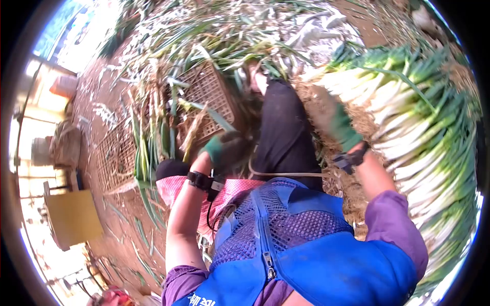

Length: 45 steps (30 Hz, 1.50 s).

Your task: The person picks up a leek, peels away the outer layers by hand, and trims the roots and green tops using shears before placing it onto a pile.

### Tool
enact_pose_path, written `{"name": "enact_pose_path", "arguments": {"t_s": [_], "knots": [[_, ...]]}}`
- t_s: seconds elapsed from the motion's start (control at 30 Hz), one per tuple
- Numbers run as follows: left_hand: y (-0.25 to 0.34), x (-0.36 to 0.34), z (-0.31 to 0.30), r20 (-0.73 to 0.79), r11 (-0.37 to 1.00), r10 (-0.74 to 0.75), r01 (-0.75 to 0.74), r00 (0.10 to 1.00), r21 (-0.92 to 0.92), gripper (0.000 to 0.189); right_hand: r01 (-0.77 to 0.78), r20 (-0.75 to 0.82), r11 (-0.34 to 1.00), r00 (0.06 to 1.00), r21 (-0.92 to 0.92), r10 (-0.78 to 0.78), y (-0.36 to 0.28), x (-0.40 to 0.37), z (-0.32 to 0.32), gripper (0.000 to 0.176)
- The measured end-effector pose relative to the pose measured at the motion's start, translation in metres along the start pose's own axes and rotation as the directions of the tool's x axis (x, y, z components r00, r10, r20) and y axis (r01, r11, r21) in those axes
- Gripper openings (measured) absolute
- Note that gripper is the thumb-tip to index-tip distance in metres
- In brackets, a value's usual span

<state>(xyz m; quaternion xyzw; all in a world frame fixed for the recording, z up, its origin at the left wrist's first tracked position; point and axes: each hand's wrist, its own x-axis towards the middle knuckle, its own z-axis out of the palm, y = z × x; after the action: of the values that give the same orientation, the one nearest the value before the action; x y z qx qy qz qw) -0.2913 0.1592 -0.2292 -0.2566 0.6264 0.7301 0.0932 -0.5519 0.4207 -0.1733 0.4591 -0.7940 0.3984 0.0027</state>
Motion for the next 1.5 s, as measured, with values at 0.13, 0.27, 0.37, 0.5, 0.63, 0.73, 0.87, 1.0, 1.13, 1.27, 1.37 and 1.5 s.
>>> {"name": "enact_pose_path", "arguments": {"t_s": [0.13,0.27,0.37,0.5,0.63,0.73,0.87,1.0,1.13,1.27,1.37,1.5], "knots": [[0.000,-0.048,-0.099,-0.344,0.968,0.126,-0.040,0.930,0.246,0.045,0.137,0.364,0.990,0.923,-0.015,-0.122,-0.044,0.001,0.177,0.055],[0.002,-0.127,-0.166,-0.650,0.967,0.124,0.057,0.750,0.249,0.045,-0.387,0.947,0.910,0.210,-0.148,0.243,-0.045,-0.017,0.272,0.033],[-0.031,-0.161,-0.220,-0.750,0.969,0.056,0.144,0.659,0.199,0.050,-0.083,0.991,0.990,0.057,-0.115,0.120,-0.028,-0.046,0.316,0.027],[-0.063,-0.165,-0.268,-0.775,0.950,0.006,0.237,0.632,0.201,0.045,0.410,0.935,0.866,0.077,0.288,-0.347,0.008,-0.051,0.327,0.027],[-0.079,-0.127,-0.299,-0.769,0.896,0.038,0.319,0.638,0.309,0.046,-0.325,0.954,0.916,0.258,0.234,-0.152,0.016,-0.048,0.307,0.027],[-0.079,-0.086,-0.310,-0.752,0.902,0.090,0.266,0.653,0.339,0.047,-0.963,0.948,-0.158,0.173,0.220,0.266,-0.065,0.002,0.213,0.025],[-0.067,-0.024,-0.325,-0.726,0.841,0.072,0.349,0.684,0.412,0.055,-0.650,0.728,0.544,0.679,0.531,0.101,-0.075,0.036,0.128,0.043],[-0.054,0.024,-0.310,-0.838,0.622,-0.084,0.685,0.540,0.379,0.069,-0.666,0.781,0.611,0.613,0.428,0.120,-0.163,0.051,0.105,0.041],[-0.073,0.027,-0.305,-0.873,0.608,-0.041,0.705,0.486,0.364,0.067,-0.487,0.837,0.811,0.547,0.324,-0.007,-0.163,0.012,0.134,0.037],[-0.061,-0.008,-0.310,-0.864,0.728,-0.062,0.616,0.499,0.303,0.058,-0.524,0.838,0.795,0.544,0.306,0.036,-0.148,0.004,0.142,0.031],[-0.087,-0.012,-0.345,-0.848,0.789,-0.019,0.529,0.529,0.313,0.055,-0.584,0.684,0.558,0.728,0.589,0.040,-0.152,0.048,0.110,0.035],[-0.023,-0.050,-0.309,-0.843,0.810,0.079,0.458,0.533,0.365,0.037,-0.613,0.751,0.534,0.657,0.582,-0.063,-0.204,0.067,0.064,0.037]]}}
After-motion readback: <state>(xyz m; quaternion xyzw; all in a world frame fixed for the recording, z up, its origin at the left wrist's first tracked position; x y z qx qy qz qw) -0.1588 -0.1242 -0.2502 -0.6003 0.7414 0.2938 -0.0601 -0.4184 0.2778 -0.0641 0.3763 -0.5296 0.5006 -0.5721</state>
